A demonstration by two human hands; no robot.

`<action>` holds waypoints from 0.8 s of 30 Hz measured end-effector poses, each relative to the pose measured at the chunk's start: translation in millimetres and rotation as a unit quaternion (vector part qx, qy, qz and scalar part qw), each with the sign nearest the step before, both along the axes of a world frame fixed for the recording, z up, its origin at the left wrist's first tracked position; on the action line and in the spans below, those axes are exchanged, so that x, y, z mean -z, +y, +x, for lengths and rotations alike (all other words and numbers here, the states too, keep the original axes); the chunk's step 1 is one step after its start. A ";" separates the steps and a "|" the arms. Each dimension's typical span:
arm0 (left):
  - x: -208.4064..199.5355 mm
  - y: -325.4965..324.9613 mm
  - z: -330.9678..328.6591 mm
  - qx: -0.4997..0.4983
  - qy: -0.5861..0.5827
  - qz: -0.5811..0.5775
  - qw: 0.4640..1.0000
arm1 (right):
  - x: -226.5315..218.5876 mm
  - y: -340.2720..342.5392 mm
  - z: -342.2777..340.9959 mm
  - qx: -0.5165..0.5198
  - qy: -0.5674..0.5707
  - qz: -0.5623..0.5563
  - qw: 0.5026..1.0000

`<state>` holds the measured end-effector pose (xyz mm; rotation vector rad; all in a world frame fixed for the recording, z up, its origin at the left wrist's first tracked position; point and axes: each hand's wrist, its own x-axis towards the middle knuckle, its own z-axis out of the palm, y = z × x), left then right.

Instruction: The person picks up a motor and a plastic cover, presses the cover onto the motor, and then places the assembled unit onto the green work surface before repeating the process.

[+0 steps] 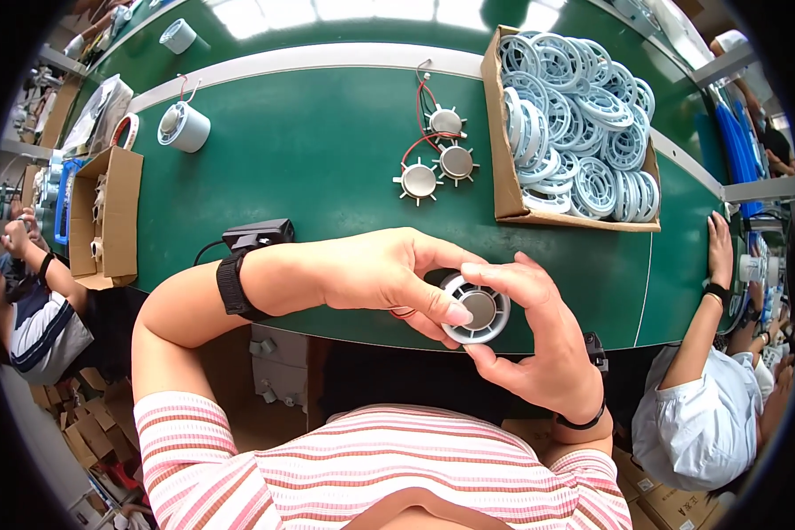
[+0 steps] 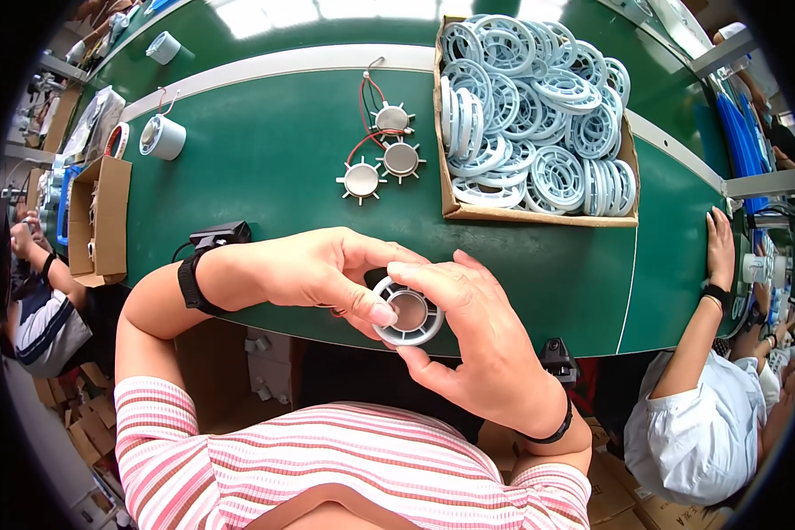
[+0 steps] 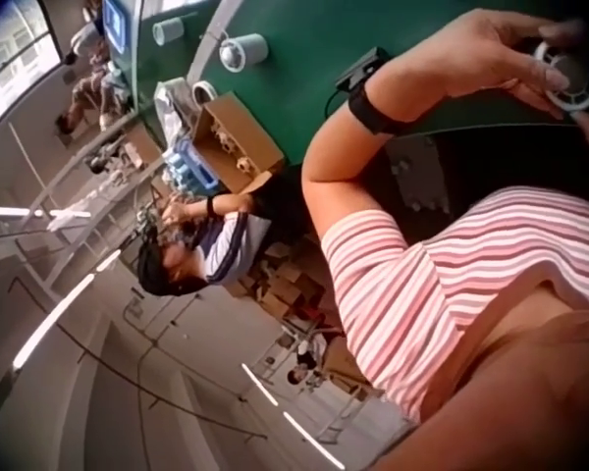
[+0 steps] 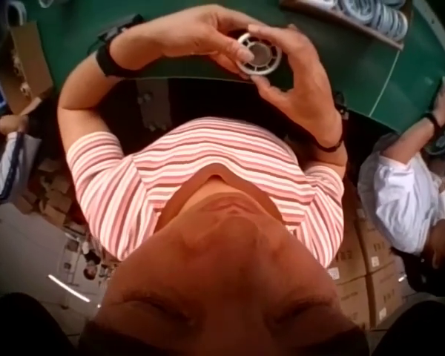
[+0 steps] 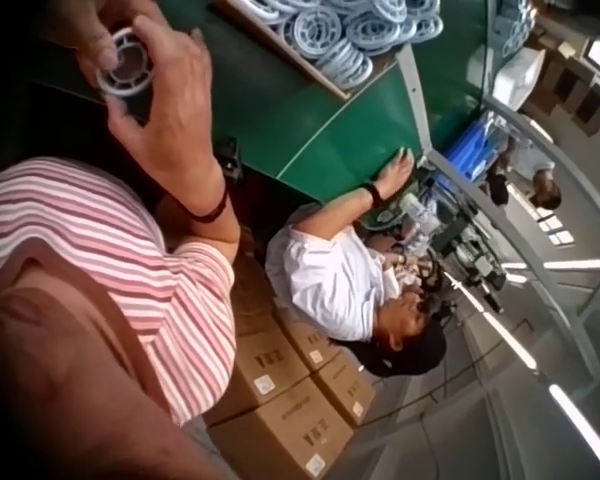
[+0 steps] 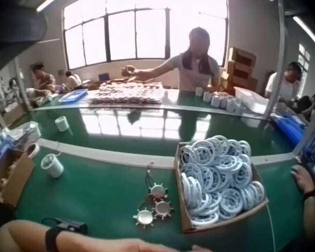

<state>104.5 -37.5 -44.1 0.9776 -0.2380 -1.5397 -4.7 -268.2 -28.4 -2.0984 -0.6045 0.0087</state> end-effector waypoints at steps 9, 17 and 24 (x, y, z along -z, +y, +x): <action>-32.4 21.9 -0.6 -0.071 -0.522 0.033 0.850 | 2.2 0.5 -25.9 0.067 -0.101 -0.126 0.985; -21.3 187.0 88.0 -0.105 -0.800 0.485 0.337 | -1.4 -74.5 -33.2 0.292 -0.132 -0.268 0.908; -50.6 145.7 64.0 -0.136 -0.693 0.470 0.529 | -14.1 -96.2 -2.8 0.414 -0.177 -0.265 0.853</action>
